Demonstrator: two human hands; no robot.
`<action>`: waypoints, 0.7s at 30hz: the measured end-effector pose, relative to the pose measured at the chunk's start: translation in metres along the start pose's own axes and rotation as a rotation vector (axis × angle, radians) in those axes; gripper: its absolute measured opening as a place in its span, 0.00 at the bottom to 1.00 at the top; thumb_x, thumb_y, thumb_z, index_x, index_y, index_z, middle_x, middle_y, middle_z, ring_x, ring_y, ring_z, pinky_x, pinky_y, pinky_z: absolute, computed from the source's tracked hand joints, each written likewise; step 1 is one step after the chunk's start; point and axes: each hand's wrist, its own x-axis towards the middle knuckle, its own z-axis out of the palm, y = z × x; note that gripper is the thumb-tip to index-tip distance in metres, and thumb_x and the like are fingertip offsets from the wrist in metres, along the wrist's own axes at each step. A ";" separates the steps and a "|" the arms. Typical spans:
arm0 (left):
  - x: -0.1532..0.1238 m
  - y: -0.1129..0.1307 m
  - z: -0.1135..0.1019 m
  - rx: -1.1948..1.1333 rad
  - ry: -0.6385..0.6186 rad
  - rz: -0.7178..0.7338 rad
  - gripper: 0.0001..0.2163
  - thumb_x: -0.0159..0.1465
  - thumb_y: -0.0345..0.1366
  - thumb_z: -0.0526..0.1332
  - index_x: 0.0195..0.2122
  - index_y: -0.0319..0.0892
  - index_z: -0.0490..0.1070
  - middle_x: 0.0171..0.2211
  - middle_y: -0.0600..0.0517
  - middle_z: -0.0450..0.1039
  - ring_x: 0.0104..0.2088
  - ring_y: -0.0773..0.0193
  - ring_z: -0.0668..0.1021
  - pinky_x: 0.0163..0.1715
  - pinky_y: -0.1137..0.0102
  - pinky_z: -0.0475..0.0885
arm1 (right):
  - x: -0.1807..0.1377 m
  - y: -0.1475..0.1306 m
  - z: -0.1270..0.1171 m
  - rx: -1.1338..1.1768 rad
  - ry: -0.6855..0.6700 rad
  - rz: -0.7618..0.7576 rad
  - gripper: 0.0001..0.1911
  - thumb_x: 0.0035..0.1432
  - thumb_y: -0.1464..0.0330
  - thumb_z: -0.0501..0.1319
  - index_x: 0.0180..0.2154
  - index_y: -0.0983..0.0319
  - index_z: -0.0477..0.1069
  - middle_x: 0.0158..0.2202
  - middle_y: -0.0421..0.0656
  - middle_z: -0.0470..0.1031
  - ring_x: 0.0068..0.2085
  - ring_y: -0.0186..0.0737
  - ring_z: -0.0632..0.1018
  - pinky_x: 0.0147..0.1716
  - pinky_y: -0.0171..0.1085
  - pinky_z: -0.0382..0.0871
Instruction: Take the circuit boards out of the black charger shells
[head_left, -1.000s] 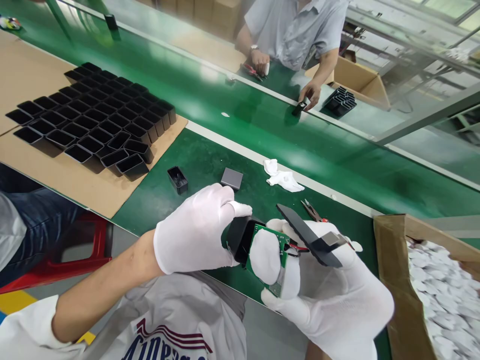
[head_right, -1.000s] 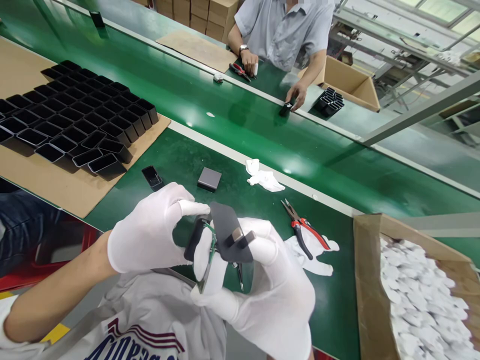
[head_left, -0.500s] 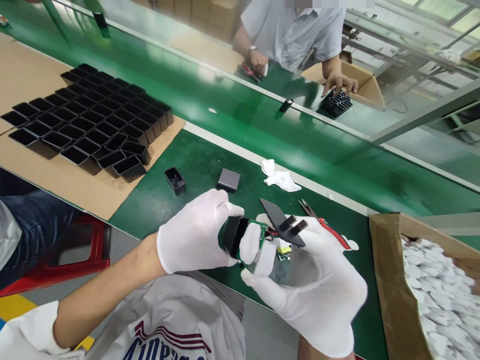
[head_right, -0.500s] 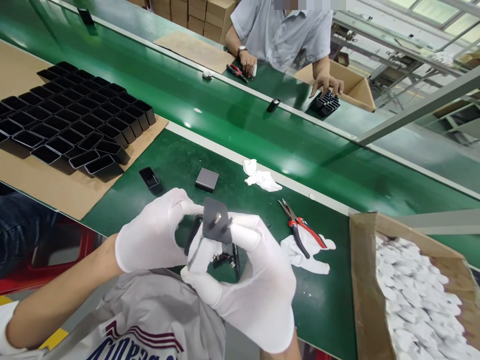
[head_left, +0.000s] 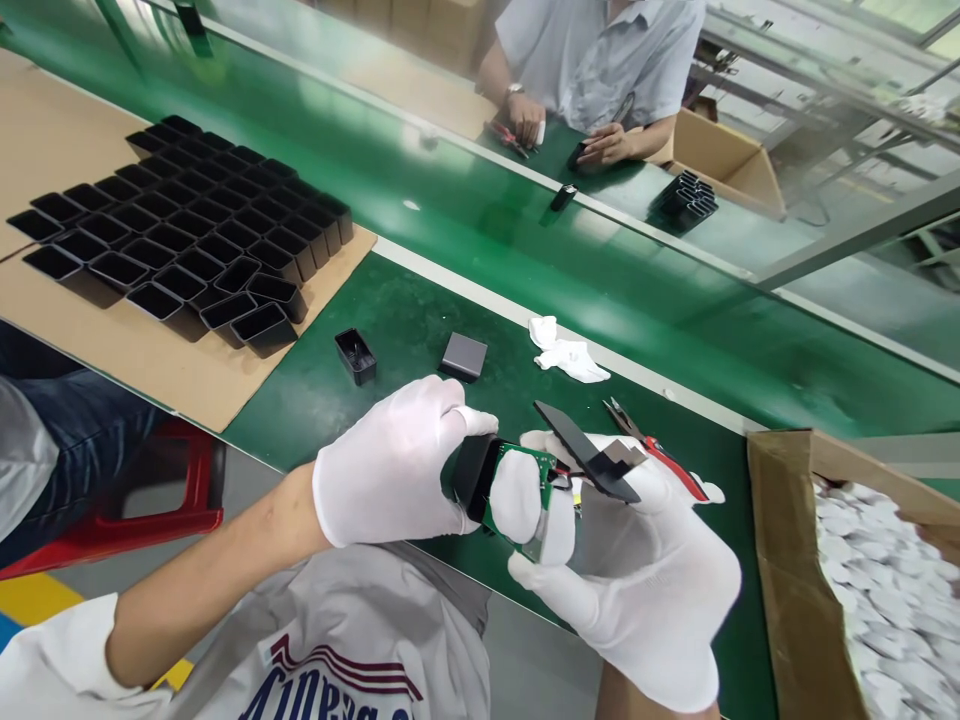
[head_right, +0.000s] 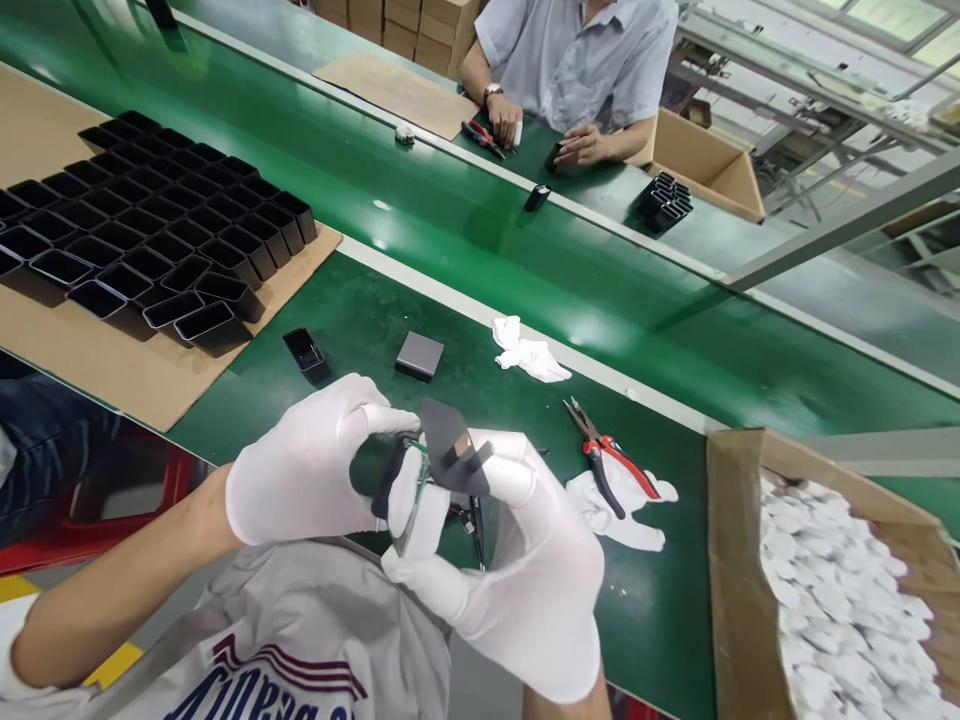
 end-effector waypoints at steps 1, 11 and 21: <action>0.001 0.000 -0.001 0.001 -0.008 0.000 0.25 0.53 0.33 0.75 0.50 0.40 0.71 0.37 0.50 0.76 0.35 0.58 0.80 0.31 0.66 0.77 | 0.000 0.001 0.000 -0.006 -0.002 -0.004 0.28 0.51 0.59 0.83 0.52 0.50 0.80 0.46 0.43 0.84 0.45 0.52 0.86 0.45 0.51 0.84; 0.003 -0.002 -0.003 -0.001 -0.060 -0.034 0.24 0.53 0.35 0.76 0.50 0.39 0.74 0.35 0.51 0.75 0.33 0.60 0.78 0.28 0.68 0.72 | 0.008 -0.008 0.006 -0.082 -0.017 -0.030 0.20 0.51 0.69 0.82 0.44 0.52 0.79 0.42 0.42 0.85 0.42 0.53 0.86 0.41 0.52 0.84; 0.004 -0.005 -0.006 -0.001 -0.054 -0.019 0.17 0.58 0.34 0.73 0.47 0.39 0.75 0.34 0.51 0.74 0.32 0.61 0.77 0.28 0.67 0.73 | 0.016 -0.011 0.010 -0.149 -0.042 -0.084 0.19 0.52 0.75 0.78 0.43 0.52 0.77 0.41 0.42 0.85 0.39 0.50 0.86 0.37 0.50 0.86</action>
